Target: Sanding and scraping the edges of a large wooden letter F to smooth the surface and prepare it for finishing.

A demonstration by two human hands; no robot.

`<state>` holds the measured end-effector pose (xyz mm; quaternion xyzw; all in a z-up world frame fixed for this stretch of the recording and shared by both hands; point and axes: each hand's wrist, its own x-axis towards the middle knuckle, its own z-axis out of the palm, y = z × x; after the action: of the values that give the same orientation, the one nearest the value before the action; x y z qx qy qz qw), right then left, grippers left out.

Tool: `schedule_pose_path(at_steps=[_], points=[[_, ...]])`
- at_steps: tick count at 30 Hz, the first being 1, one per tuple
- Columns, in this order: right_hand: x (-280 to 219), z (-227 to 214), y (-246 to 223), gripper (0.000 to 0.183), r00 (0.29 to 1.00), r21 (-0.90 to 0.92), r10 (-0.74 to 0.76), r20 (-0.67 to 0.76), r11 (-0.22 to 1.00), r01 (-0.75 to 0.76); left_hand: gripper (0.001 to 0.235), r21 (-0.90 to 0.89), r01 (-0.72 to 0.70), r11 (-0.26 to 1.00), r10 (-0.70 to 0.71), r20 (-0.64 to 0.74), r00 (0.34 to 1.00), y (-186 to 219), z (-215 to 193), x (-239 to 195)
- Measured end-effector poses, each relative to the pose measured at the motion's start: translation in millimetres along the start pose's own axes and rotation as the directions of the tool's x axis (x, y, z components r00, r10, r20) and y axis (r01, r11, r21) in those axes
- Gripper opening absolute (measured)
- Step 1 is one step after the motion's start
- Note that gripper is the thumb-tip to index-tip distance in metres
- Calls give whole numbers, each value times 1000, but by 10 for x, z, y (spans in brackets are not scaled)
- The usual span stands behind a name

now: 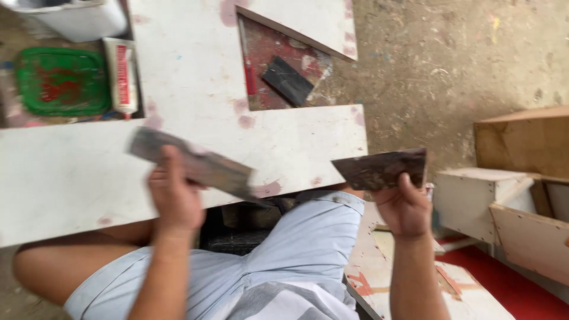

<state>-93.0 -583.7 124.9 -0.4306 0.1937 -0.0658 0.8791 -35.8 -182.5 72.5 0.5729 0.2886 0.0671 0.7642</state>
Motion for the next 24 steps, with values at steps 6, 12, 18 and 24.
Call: schedule_pose_path(at_steps=[6,12,18,24], points=[[-254,1467,428,34,966,211,36,256,973,-93,53,17,-59,998,57,88,994,32,671,-746],[-78,1479,464,46,876,-163,161,454,982,-96,51,143,-283,948,274,80,958,-24,537,-693],[-74,1746,46,49,607,-747,554,570,657,102,53,82,-300,950,297,53,953,142,605,-661],[94,1559,-111,46,433,-810,700,568,568,144,50,-124,-179,976,181,1,984,524,585,-594]])
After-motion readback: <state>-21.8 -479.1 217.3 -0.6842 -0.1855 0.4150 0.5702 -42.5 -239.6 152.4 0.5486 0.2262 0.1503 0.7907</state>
